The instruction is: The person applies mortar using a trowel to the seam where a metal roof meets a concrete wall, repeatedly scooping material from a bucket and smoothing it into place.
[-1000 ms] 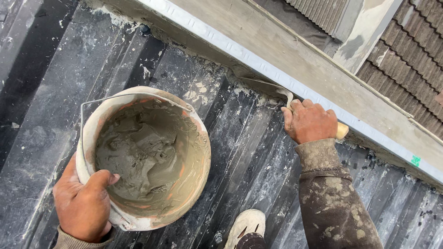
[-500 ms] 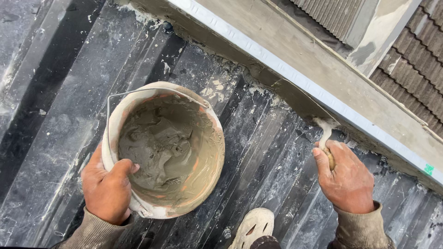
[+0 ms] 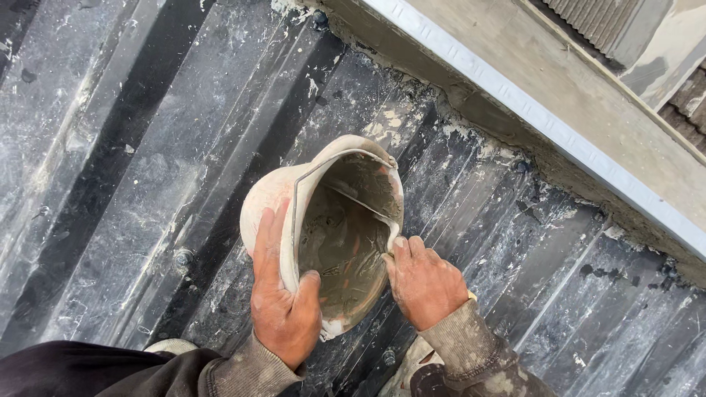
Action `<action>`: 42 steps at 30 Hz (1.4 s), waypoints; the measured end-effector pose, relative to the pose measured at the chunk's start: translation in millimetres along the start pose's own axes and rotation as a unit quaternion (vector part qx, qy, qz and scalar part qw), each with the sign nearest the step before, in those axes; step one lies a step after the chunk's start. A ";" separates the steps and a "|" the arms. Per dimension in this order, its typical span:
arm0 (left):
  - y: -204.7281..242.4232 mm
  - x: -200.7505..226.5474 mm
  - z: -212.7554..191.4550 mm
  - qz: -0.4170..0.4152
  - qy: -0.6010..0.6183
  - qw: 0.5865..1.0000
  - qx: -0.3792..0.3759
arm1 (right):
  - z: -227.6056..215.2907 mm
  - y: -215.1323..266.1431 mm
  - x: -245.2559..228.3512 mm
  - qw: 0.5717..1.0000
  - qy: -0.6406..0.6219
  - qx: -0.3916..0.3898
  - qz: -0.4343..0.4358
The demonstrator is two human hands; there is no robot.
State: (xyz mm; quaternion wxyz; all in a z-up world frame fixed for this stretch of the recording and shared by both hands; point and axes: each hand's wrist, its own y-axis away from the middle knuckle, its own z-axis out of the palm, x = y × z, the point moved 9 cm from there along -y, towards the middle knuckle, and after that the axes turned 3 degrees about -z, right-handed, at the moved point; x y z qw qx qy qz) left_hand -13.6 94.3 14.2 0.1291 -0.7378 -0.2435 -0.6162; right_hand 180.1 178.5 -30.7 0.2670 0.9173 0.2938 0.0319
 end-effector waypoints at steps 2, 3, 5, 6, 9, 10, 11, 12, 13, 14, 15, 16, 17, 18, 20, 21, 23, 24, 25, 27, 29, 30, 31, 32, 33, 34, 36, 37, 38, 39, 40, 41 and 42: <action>0.1 -8.5 -1.1 -0.033 -0.044 0.998 -0.023 | -10.7 -1.2 -4.8 0.994 0.073 0.068 -0.031; -1.0 -8.4 -4.6 -0.029 -0.044 0.998 -0.021 | -16.2 3.1 -4.0 0.986 0.127 0.105 -0.037; -7.5 -18.2 -10.3 -0.071 0.001 0.997 -0.018 | -20.8 9.9 6.9 0.971 0.184 0.148 -0.041; -10.7 -19.0 -11.8 -0.068 0.006 0.998 -0.016 | -38.0 22.2 15.3 0.955 0.154 0.250 -0.052; -19.3 -39.6 -10.6 -0.153 0.182 0.971 -0.006 | -59.7 38.2 61.6 0.918 0.123 0.375 -0.049; -22.8 -46.7 -17.7 -0.173 0.172 0.970 0.020 | -64.1 45.0 79.3 0.909 0.114 0.399 -0.033; -25.9 -54.0 -23.7 -0.194 0.161 0.967 0.045 | -66.2 45.4 96.0 0.908 0.122 0.399 -0.026; -29.9 -57.4 -25.5 -0.194 0.164 0.966 0.041 | -68.1 40.0 111.6 0.909 0.132 0.395 -0.025; -31.5 -67.7 -30.3 -0.229 0.179 0.954 0.067 | -69.9 33.8 125.5 0.909 0.141 0.391 -0.024; -31.3 -76.5 -34.2 -0.261 0.191 0.942 0.095 | -70.4 25.8 136.3 0.909 0.143 0.392 -0.022; -32.7 -77.9 -33.2 -0.260 0.192 0.942 0.093 | -69.6 15.4 147.5 0.914 0.144 0.379 -0.009; -32.9 -78.6 -35.0 -0.255 0.201 0.941 0.095 | -67.6 3.6 155.5 0.920 0.142 0.366 0.003; -33.0 -79.0 -36.0 -0.250 0.210 0.940 0.098 | -68.1 -7.6 160.2 0.920 0.141 0.366 0.003; -32.3 -79.5 -36.3 -0.251 0.208 0.940 0.099 | -69.3 -20.1 164.3 0.920 0.145 0.365 0.010; -32.7 -78.3 -34.9 -0.240 0.219 0.941 0.096 | -76.1 -40.7 170.5 0.920 0.147 0.363 0.018; -32.6 -78.1 -36.0 -0.241 0.217 0.941 0.095 | -78.6 -51.8 178.5 0.927 0.147 0.340 0.050; -33.7 -79.4 -36.1 -0.257 0.202 0.941 0.086 | -87.4 -57.5 187.2 0.932 0.149 0.319 0.085; -35.6 -79.3 -36.0 -0.255 0.203 0.942 0.084 | -93.4 -55.5 190.0 0.931 0.164 0.314 0.092; -36.8 -81.2 -36.4 -0.262 0.200 0.940 0.084 | -98.0 -53.0 192.1 0.929 0.179 0.310 0.100; -32.6 -84.9 -39.0 -0.275 0.198 0.937 0.089 | -105.5 -34.0 193.0 0.922 0.165 0.336 0.098; -32.9 -86.4 -39.6 -0.270 0.217 0.934 0.090 | -103.1 -7.3 190.7 0.912 0.130 0.372 0.116; -33.2 -87.5 -41.4 -0.272 0.216 0.933 0.096 | -96.5 8.7 187.6 0.909 0.109 0.379 0.132; -34.4 -89.5 -40.2 -0.278 0.239 0.925 0.094 | -85.5 19.7 186.4 0.924 0.039 0.358 0.132; -35.0 -91.5 -41.8 -0.283 0.261 0.918 0.096 | -73.4 27.3 183.0 0.934 -0.033 0.332 0.129; -36.3 -93.0 -46.0 -0.285 0.258 0.917 0.105 | -44.1 27.4 183.7 0.922 -0.269 0.245 0.133; -39.4 -93.5 -46.9 -0.284 0.266 0.916 0.100 | -13.3 29.7 172.5 0.852 -0.487 0.141 0.135; -44.6 -94.8 -50.5 -0.287 0.270 0.914 0.095 | 21.3 30.7 125.9 0.782 -0.616 -0.016 0.092; -46.9 -95.9 -53.5 -0.293 0.262 0.915 0.092 | 28.4 27.1 103.6 0.784 -0.615 -0.060 0.058; -47.4 -96.3 -55.7 -0.300 0.253 0.916 0.089 | 34.3 24.3 82.3 0.783 -0.613 -0.104 0.024; -47.8 -96.3 -57.8 -0.305 0.248 0.915 0.088 | 36.5 18.9 74.0 0.779 -0.617 -0.108 0.028; -49.6 -93.9 -60.9 -0.294 0.276 0.911 0.085 | 41.3 14.0 60.4 0.805 -0.575 -0.144 0.001; -50.4 -90.8 -62.7 -0.284 0.304 0.906 0.083 | 45.6 12.4 50.9 0.827 -0.532 -0.179 -0.027; -51.3 -89.3 -63.1 -0.289 0.297 0.907 0.076 | 44.4 13.5 54.7 0.822 -0.540 -0.179 -0.021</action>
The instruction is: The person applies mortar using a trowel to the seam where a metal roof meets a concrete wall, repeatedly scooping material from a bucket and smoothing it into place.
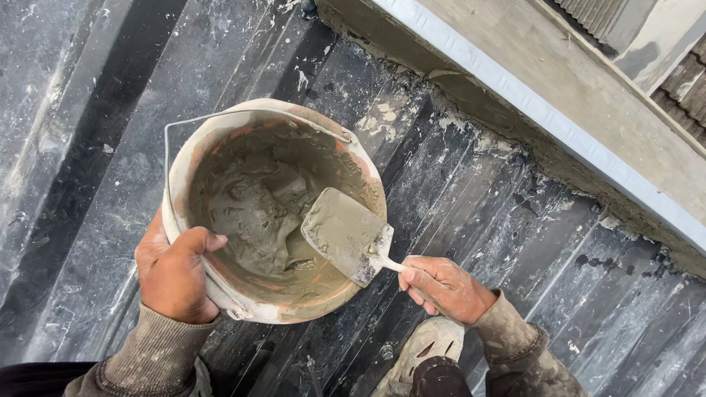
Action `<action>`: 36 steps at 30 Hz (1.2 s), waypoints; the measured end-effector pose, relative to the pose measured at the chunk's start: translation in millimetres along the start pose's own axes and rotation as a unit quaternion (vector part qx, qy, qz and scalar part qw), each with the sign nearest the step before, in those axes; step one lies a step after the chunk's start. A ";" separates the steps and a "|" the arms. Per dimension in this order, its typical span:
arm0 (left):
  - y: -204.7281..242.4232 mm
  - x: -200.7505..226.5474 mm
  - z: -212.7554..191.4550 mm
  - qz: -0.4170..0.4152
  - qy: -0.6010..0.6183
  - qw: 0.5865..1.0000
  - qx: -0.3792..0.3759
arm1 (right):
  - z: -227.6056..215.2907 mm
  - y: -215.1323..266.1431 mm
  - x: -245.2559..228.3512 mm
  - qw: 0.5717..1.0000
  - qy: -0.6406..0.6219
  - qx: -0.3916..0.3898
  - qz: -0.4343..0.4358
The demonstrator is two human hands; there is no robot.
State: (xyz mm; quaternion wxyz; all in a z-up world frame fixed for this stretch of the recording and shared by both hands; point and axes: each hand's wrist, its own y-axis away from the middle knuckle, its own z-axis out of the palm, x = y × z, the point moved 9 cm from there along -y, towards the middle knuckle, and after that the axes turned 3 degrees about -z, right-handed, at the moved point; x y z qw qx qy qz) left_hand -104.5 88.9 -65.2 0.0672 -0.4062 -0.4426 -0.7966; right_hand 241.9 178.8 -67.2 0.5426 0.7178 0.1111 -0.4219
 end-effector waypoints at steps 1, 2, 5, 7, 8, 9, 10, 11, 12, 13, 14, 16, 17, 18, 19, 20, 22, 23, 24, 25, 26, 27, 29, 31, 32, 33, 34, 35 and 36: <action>0.7 3.6 -0.3 0.006 0.009 1.000 0.003 | -4.5 8.1 8.6 0.999 0.018 -0.022 0.040; 3.2 5.3 -1.3 0.011 0.021 1.000 0.008 | -9.1 20.6 19.5 0.995 0.038 -0.047 0.082; -0.1 8.1 -5.5 -0.014 0.008 1.000 0.016 | -27.7 63.8 45.6 0.990 0.043 -0.020 0.132; -7.4 11.2 -6.6 -0.014 0.014 1.000 0.011 | -41.0 89.9 56.4 0.986 0.056 0.035 0.154; -9.0 10.9 -9.2 -0.013 0.016 1.000 0.012 | -47.4 97.1 62.1 0.979 0.067 0.084 0.176; -9.3 9.2 -11.0 -0.009 0.018 1.000 0.015 | -41.3 98.6 62.5 0.979 0.069 0.081 0.172; -8.0 6.5 -13.3 -0.008 0.009 1.000 0.024 | -48.5 100.0 31.3 0.969 0.158 0.187 0.027; -6.4 4.8 -15.4 -0.006 0.000 0.999 0.032 | -47.9 106.2 -2.7 0.920 0.238 0.286 -0.121; -6.3 4.7 -15.6 -0.006 0.000 0.999 0.031 | -37.6 98.7 -17.4 0.887 0.280 0.315 -0.190; -6.0 4.4 -15.5 -0.011 0.012 0.999 0.033 | -27.1 87.2 -30.8 0.846 0.320 0.341 -0.257; -7.1 5.5 -13.5 -0.012 0.025 0.999 0.033 | -12.6 67.9 -40.1 0.807 0.379 0.336 -0.302; -6.5 4.1 -10.7 -0.027 0.025 0.999 0.039 | 6.6 27.5 -45.6 0.792 0.406 0.313 -0.331; -6.4 1.8 -11.8 -0.045 0.025 0.998 0.048 | 7.4 10.0 -41.4 0.819 0.376 0.296 -0.316; -5.4 2.2 -13.0 -0.047 0.022 0.997 0.050 | 5.5 5.2 -37.4 0.821 0.373 0.296 -0.314; -5.5 4.2 -10.6 -0.041 0.032 0.998 0.031 | 7.7 -2.0 -29.1 0.820 0.404 0.270 -0.302; -6.4 6.4 -7.0 -0.033 0.045 0.998 0.010 | 8.6 -6.8 -18.7 0.816 0.436 0.245 -0.289; -4.6 5.8 -6.1 -0.038 0.046 0.998 0.012 | -3.2 14.8 0.8 0.813 0.446 0.250 -0.276; -5.0 5.6 -5.7 -0.042 0.047 0.998 0.014 | -11.6 28.8 10.8 0.810 0.457 0.256 -0.265; -5.4 5.8 -5.6 -0.041 0.051 0.998 0.013 | -21.2 45.0 21.7 0.805 0.470 0.271 -0.241; -6.5 8.5 -3.4 -0.022 0.031 0.999 0.001 | -28.7 59.2 31.7 0.799 0.482 0.287 -0.217; -7.7 8.5 -1.1 -0.006 0.011 1.000 -0.011 | -28.9 71.7 38.6 0.797 0.487 0.285 -0.216; -7.0 6.2 -2.9 -0.007 0.016 1.000 -0.012 | -42.5 86.0 46.6 0.805 0.458 0.337 -0.168; -9.7 2.3 -6.5 -0.017 -0.003 1.000 0.013 | -69.8 98.9 47.7 0.796 0.435 0.403 -0.121; -9.1 1.4 -1.4 0.005 -0.007 1.000 0.004 | -91.6 106.5 38.2 0.781 0.395 0.473 -0.103; -7.1 2.3 -1.8 0.021 -0.020 1.000 0.006 | -98.7 101.7 31.9 0.777 0.395 0.479 -0.101; -6.1 0.7 -0.5 0.022 -0.020 1.000 -0.002 | -109.9 93.3 25.5 0.776 0.394 0.484 -0.092; -6.6 0.5 -1.7 0.022 -0.030 0.999 0.008 | -122.6 80.7 17.2 0.774 0.393 0.489 -0.087; -9.0 1.0 -2.4 0.021 -0.039 0.999 0.017 | -128.9 67.7 8.8 0.769 0.406 0.487 -0.082; -9.7 1.2 -2.4 0.025 -0.037 0.999 0.018 | -135.9 54.3 0.5 0.765 0.421 0.481 -0.078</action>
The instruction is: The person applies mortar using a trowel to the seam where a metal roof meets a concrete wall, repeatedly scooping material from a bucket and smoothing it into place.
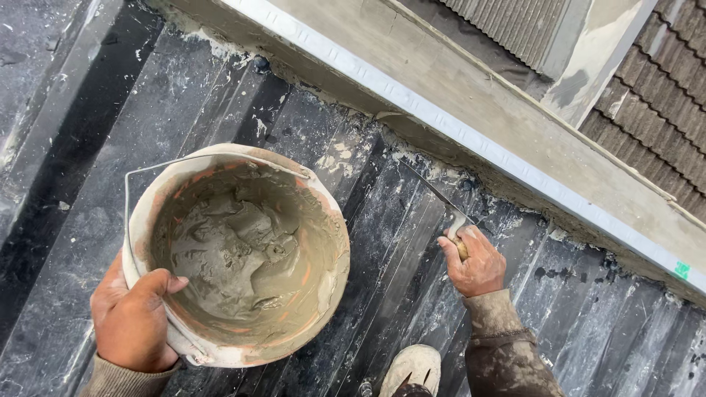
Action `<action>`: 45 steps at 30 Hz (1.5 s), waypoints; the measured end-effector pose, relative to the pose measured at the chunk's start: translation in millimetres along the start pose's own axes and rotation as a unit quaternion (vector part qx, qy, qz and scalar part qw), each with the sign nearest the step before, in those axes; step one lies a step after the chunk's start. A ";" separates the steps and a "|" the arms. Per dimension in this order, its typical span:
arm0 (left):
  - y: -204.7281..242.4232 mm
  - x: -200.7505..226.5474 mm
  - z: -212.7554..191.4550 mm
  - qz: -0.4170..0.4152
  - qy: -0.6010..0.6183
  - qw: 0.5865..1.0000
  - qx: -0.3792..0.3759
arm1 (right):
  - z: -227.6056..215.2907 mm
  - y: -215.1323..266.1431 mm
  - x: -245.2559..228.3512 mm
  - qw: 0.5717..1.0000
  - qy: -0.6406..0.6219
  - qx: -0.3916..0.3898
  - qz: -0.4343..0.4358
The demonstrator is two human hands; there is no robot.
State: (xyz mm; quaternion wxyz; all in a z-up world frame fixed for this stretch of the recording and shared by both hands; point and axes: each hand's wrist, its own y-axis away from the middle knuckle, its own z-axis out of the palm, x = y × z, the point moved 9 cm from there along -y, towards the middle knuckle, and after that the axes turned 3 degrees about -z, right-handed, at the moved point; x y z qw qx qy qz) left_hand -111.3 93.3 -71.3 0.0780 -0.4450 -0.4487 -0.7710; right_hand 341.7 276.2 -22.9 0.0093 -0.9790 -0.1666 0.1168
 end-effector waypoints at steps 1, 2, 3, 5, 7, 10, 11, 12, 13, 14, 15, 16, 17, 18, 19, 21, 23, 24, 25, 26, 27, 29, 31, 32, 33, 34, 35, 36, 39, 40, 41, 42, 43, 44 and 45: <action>-1.6 -1.5 -1.0 -0.008 0.008 1.000 0.004 | 2.2 -20.0 -7.8 0.999 0.025 0.024 -0.033; -0.7 -3.8 -3.4 -0.019 0.014 1.000 0.012 | 6.0 -35.8 -16.1 0.996 0.050 0.044 -0.066; 0.3 -4.3 -4.4 -0.018 0.016 1.000 0.015 | 10.4 -49.1 -17.5 0.995 0.048 0.043 -0.070; -0.7 -5.8 -1.6 -0.026 0.026 0.999 0.010 | 12.7 -68.9 -34.6 0.982 0.077 0.082 -0.150; -3.4 -3.4 -0.3 -0.018 0.016 1.000 0.016 | 19.5 -80.1 -38.6 0.981 0.090 0.084 -0.148; -5.0 -1.0 0.2 -0.009 -0.005 1.000 0.020 | 31.8 -92.3 -40.2 0.982 0.115 0.071 -0.134; -5.7 -0.1 1.4 -0.004 -0.015 1.000 0.017 | 36.4 -96.5 -38.2 0.982 0.128 0.060 -0.123; -5.5 0.0 1.1 -0.005 -0.016 1.000 0.018 | 37.8 -99.7 -37.0 0.983 0.127 0.058 -0.122; -5.2 -0.7 0.6 -0.009 -0.012 1.000 0.021 | 36.5 -103.1 -36.3 0.982 0.124 0.067 -0.129; -4.6 -1.9 0.1 -0.014 -0.008 1.000 0.023 | 35.4 -103.8 -36.0 0.981 0.121 0.075 -0.134; -3.6 -2.3 -0.6 -0.016 -0.010 1.000 0.023 | 36.7 -103.4 -35.4 0.981 0.121 0.073 -0.132; -3.7 0.5 -0.7 -0.006 -0.013 1.000 0.022 | 35.9 -103.6 -35.1 0.980 0.124 0.077 -0.132; -3.8 3.1 -0.2 0.005 -0.016 1.000 0.021 | 34.6 -102.8 -34.9 0.980 0.126 0.082 -0.131; -3.6 3.0 0.6 0.004 -0.016 1.000 0.020 | 33.9 -101.2 -34.5 0.980 0.127 0.081 -0.131; -3.6 2.6 1.5 0.001 -0.009 1.000 0.017 | 29.6 -97.2 -33.4 0.979 0.124 0.100 -0.124; -1.5 1.2 0.6 -0.004 -0.002 1.000 0.019 | 26.4 -88.8 -32.0 0.979 0.119 0.115 -0.121; -0.9 -1.4 1.6 -0.020 -0.001 1.000 0.018 | 14.7 -80.7 -23.0 0.978 0.102 0.154 -0.095; -1.4 -0.8 2.0 -0.020 0.002 1.000 0.019 | 13.7 -77.8 -21.5 0.978 0.103 0.154 -0.097; -1.7 0.5 3.0 -0.018 0.005 1.000 0.016 | 14.9 -75.2 -22.6 0.977 0.109 0.139 -0.119; -2.6 2.5 4.6 -0.014 0.006 1.000 0.011 | 17.5 -73.9 -23.4 0.975 0.114 0.127 -0.139; -3.0 3.3 6.2 -0.013 0.007 1.000 0.011 | 18.9 -74.3 -20.8 0.975 0.115 0.128 -0.140; -2.5 1.7 4.6 -0.026 -0.012 0.999 0.022 | 34.4 -74.8 -15.4 0.979 0.124 0.091 -0.133; -1.1 2.0 3.6 -0.026 -0.017 0.999 0.025 | 41.6 -79.9 -8.4 0.978 0.136 0.096 -0.125; -1.0 2.5 4.1 -0.024 -0.020 0.999 0.025 | 41.8 -83.0 -4.7 0.976 0.150 0.104 -0.118; -0.5 2.9 4.6 -0.025 -0.022 0.999 0.023 | 41.2 -85.6 -1.7 0.976 0.151 0.104 -0.115; 0.3 4.6 5.7 -0.018 -0.010 1.000 0.017 | 41.5 -90.1 4.3 0.982 0.136 0.081 -0.100; 0.8 6.3 7.1 -0.011 0.003 1.000 0.011 | 42.0 -91.8 8.5 0.987 0.120 0.057 -0.085; 0.4 7.0 8.2 -0.010 0.003 1.000 0.010 | 39.0 -92.3 8.5 0.987 0.121 0.059 -0.085; 1.9 9.8 9.5 0.003 0.011 1.000 -0.003 | 13.6 -83.2 4.4 0.979 0.107 0.135 -0.107; 1.3 7.3 8.3 -0.010 0.006 1.000 0.006 | 7.7 -80.9 9.2 0.982 0.114 0.126 -0.086; 1.2 5.3 6.9 -0.023 0.000 1.000 0.015 | 3.4 -78.2 12.3 0.983 0.121 0.118 -0.065; 0.3 6.0 7.9 -0.023 0.003 1.000 0.016 | -0.2 -76.3 9.5 0.983 0.122 0.118 -0.068; -0.2 6.2 8.4 -0.025 0.000 1.000 0.019 | 1.0 -75.4 7.4 0.987 0.112 0.093 -0.066; 0.6 6.0 7.8 -0.027 -0.004 0.999 0.023 | 4.8 -74.8 4.6 0.991 0.100 0.067 -0.063; 1.4 4.9 8.4 -0.028 -0.003 0.999 0.024 | 6.4 -77.6 0.3 0.991 0.100 0.066 -0.064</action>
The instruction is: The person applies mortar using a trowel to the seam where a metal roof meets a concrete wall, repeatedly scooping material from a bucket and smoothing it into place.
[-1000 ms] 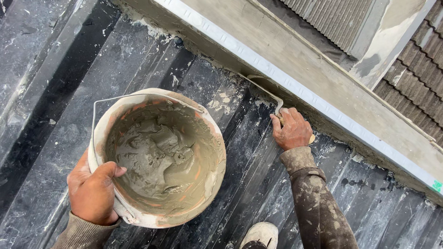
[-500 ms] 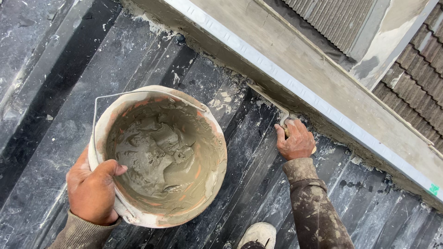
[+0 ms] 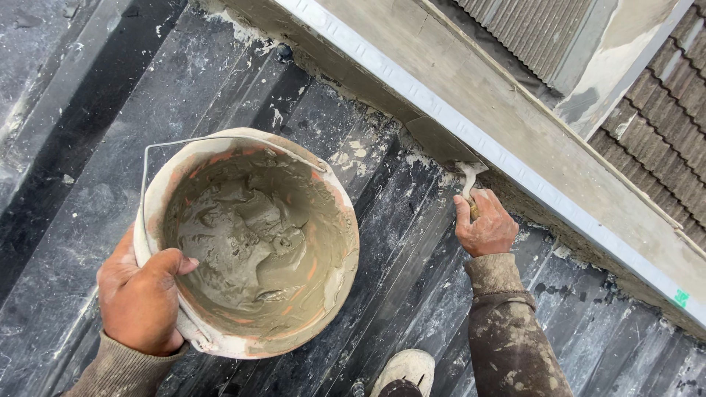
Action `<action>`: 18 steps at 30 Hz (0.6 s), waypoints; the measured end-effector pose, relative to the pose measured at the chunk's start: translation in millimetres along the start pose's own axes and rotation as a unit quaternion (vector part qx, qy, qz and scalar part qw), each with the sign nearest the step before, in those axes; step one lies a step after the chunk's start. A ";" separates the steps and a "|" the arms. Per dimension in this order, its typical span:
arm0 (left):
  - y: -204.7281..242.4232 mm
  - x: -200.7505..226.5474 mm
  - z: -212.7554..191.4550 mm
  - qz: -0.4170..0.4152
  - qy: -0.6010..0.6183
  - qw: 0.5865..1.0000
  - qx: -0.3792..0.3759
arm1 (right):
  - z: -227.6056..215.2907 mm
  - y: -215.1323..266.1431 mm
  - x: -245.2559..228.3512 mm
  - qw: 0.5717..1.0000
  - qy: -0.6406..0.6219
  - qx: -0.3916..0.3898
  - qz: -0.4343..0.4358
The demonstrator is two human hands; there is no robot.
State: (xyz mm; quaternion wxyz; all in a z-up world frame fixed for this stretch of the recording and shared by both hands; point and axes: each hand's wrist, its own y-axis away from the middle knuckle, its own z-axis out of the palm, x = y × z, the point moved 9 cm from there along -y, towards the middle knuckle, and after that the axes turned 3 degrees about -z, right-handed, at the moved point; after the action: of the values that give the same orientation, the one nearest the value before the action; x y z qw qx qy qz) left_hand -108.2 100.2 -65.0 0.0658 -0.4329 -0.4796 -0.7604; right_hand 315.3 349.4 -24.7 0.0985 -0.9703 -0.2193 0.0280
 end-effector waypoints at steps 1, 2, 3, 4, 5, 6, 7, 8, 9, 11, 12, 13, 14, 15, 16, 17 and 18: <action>0.6 2.0 2.1 0.015 0.005 1.000 -0.011 | 3.6 -2.6 -6.5 1.000 -0.001 -0.002 -0.006; 1.5 3.9 4.1 0.030 0.011 0.999 -0.023 | 7.2 -5.9 -12.6 1.000 -0.002 -0.003 -0.011; 1.7 3.5 3.6 0.029 0.007 0.999 -0.024 | 10.0 -9.1 -16.5 1.000 -0.003 -0.004 -0.008; 1.8 1.6 0.7 0.020 0.000 1.000 -0.012 | 11.9 -13.1 -21.5 1.000 0.003 -0.004 -0.018; 1.9 -0.8 -1.5 0.009 -0.008 1.000 -0.002 | 11.9 -15.6 -24.5 1.000 0.010 -0.005 -0.028; 2.0 -1.1 -2.0 0.008 -0.011 1.000 -0.003 | 11.4 -16.6 -24.3 1.000 0.010 -0.006 -0.024; 1.8 2.2 -0.6 0.024 -0.003 1.000 -0.013 | 11.9 -19.8 -23.3 0.999 0.029 -0.012 -0.026; 1.8 6.0 0.8 0.040 0.004 0.999 -0.023 | 12.2 -21.0 -22.3 0.998 0.049 -0.018 -0.027; 2.3 6.4 0.4 0.041 0.006 0.999 -0.021 | 10.6 -20.1 -20.9 0.998 0.048 -0.019 -0.029; 2.7 5.2 2.7 0.024 0.011 0.999 -0.025 | 5.7 -14.6 -12.6 0.997 0.069 -0.021 -0.018; 2.8 6.5 3.1 0.024 0.012 0.999 -0.023 | 5.6 -14.0 -9.6 0.997 0.068 -0.022 -0.021; 2.9 5.9 3.2 0.014 0.006 1.000 -0.017 | 6.1 -10.3 -3.1 0.996 0.086 -0.036 -0.008; 3.6 5.0 3.2 0.004 -0.001 1.000 -0.011 | 6.9 -7.2 3.4 0.993 0.103 -0.050 0.004; 4.1 5.9 4.5 0.002 -0.001 1.000 -0.012 | 6.1 -5.2 7.3 0.993 0.105 -0.051 0.006; 4.9 7.2 5.2 0.004 -0.002 1.000 -0.013 | 6.1 -3.3 10.3 0.992 0.108 -0.057 0.004; 5.5 8.2 5.3 0.007 -0.002 1.000 -0.014 | 6.4 -1.9 12.2 0.992 0.110 -0.064 0.002; 6.0 7.7 5.4 0.007 -0.003 1.000 -0.015 | 5.2 -1.3 14.6 0.992 0.110 -0.064 0.004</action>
State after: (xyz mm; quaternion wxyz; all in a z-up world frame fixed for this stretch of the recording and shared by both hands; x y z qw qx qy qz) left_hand -106.7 103.7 -54.5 0.0631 -0.4395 -0.4655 -0.7656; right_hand 327.4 357.8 -29.7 0.0597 -0.9725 -0.2050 -0.0932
